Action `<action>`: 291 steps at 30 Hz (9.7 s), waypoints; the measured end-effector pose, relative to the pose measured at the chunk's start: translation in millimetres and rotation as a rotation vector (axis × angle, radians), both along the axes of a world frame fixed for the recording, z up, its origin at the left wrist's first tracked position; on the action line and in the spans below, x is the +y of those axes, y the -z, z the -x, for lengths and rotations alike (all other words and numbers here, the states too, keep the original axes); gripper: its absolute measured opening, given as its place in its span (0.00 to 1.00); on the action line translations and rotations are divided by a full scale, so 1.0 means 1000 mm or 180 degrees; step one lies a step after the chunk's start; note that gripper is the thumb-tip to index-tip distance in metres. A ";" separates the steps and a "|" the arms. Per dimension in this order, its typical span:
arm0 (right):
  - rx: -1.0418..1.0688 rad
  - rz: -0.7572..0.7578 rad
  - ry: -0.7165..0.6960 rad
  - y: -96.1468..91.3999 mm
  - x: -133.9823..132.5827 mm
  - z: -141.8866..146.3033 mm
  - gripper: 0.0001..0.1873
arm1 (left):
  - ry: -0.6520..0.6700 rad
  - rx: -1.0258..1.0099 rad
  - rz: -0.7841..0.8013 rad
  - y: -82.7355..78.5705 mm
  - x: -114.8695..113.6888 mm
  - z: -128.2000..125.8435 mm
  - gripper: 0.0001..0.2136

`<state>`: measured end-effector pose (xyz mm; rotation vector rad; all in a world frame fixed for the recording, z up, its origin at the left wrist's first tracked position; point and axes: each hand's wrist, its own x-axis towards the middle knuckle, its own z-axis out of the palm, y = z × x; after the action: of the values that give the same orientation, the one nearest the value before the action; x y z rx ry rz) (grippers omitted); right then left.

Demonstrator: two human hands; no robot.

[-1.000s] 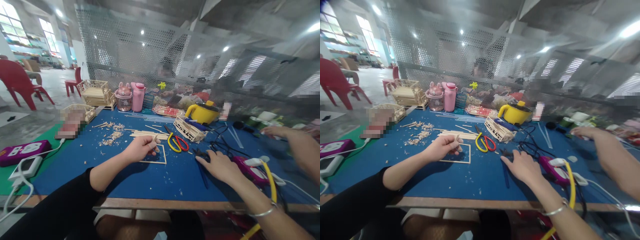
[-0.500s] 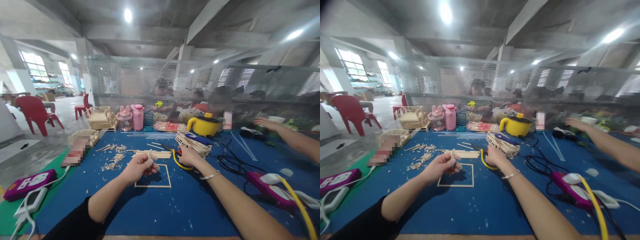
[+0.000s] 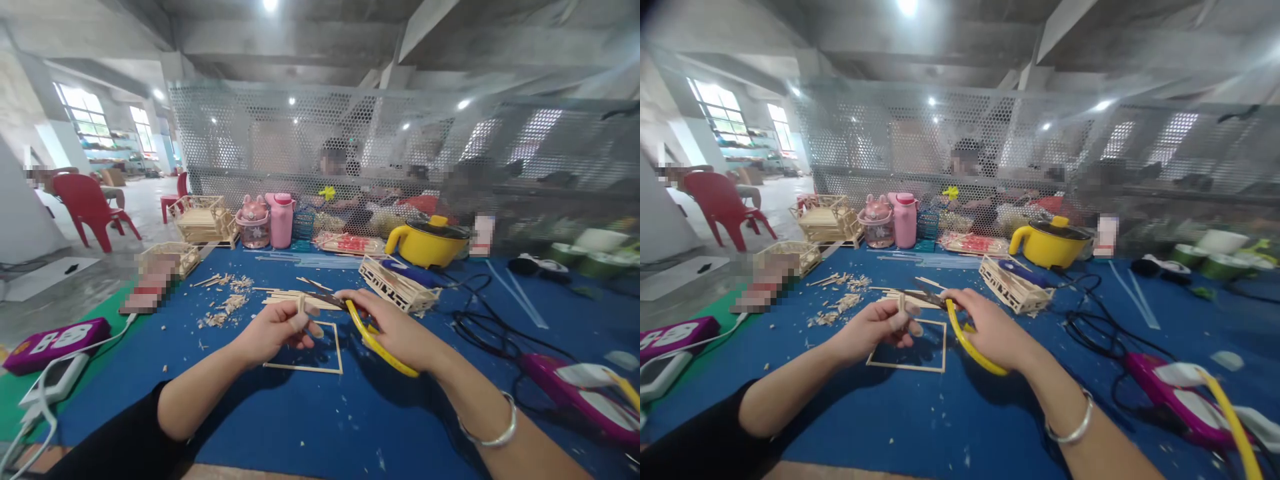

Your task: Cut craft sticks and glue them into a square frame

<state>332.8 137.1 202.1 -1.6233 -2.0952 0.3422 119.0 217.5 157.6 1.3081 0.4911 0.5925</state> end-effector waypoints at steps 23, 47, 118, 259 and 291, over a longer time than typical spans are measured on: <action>-0.0992 -0.0834 -0.0121 0.008 -0.004 0.013 0.38 | 0.0160 0.0490 -0.0793 -0.002 -0.002 0.002 0.20; -0.0683 -0.0594 -0.0029 0.013 -0.001 0.014 0.18 | 0.0037 0.0305 -0.0882 -0.006 0.001 0.004 0.18; -0.0692 -0.0543 -0.0346 0.016 0.004 0.009 0.32 | 0.0047 0.0122 -0.0332 0.005 -0.004 0.001 0.17; -0.0769 -0.0517 -0.0102 0.010 0.001 0.014 0.27 | 0.0089 0.0120 0.0027 0.001 -0.006 -0.002 0.19; -0.0954 -0.0736 -0.0253 0.012 -0.002 0.024 0.28 | -0.0211 0.0015 -0.1993 -0.004 -0.004 0.006 0.11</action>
<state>308.7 135.6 190.6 -1.5320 -2.3219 -0.1249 112.8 213.8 161.2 1.8898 0.3630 0.8381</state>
